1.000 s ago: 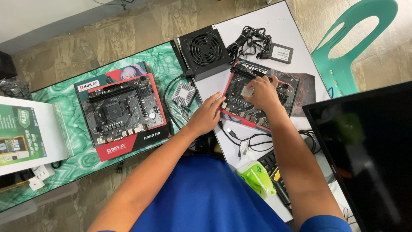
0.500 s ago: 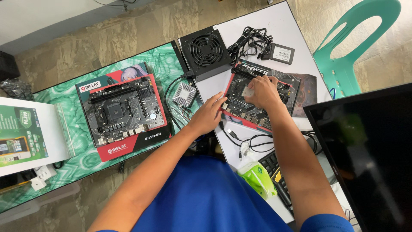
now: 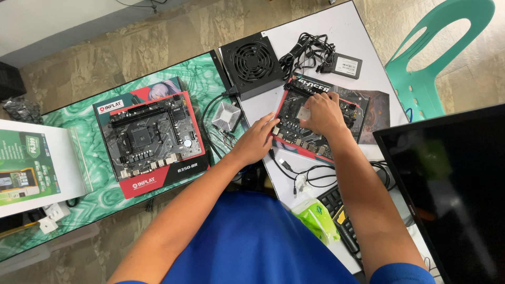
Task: The person cleans a CPU cooler and a motherboard CPU socket with a tissue. The person then applies thermal paste to the CPU on the motherboard and places the cooler on top, securing it in place.
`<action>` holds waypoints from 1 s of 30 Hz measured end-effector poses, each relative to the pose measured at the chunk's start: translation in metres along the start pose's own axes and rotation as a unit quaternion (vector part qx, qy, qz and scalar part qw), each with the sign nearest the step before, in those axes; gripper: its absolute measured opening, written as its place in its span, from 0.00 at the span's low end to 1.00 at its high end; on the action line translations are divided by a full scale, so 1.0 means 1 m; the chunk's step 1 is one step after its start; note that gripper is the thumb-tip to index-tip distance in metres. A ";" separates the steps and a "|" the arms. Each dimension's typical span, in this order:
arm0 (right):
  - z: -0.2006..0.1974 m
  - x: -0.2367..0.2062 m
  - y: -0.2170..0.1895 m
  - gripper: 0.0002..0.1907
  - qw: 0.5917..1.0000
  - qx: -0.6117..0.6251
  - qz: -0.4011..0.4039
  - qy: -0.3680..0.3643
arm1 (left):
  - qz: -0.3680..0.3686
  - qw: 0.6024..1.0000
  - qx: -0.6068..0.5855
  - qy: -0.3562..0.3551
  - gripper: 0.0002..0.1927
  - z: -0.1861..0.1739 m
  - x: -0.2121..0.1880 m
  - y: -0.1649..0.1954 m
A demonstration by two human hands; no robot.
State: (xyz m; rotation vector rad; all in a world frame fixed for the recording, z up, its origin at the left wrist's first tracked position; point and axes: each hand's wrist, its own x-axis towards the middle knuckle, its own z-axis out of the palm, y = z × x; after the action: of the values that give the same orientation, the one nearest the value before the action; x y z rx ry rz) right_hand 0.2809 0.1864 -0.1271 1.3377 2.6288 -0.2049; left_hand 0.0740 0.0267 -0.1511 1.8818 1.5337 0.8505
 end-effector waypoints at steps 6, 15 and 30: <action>0.001 0.002 0.005 0.26 0.999 0.041 0.000 0.004 | 0.004 1.000 -0.008 0.005 0.27 -0.002 0.002 0.001; -0.019 -0.018 0.010 0.22 0.961 0.234 -0.029 0.143 | -0.058 0.988 -0.120 0.079 0.26 0.011 0.015 -0.003; -0.115 -0.048 -0.082 0.23 0.907 0.256 -0.224 0.247 | -0.140 0.595 -0.788 -0.075 0.25 -0.010 0.032 -0.011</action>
State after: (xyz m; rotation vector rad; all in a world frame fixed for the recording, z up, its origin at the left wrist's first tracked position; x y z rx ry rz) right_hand 0.2308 0.1247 -0.0016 0.9570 3.4716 -0.7598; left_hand 0.0638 0.0605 -0.1493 0.2990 0.3596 1.1720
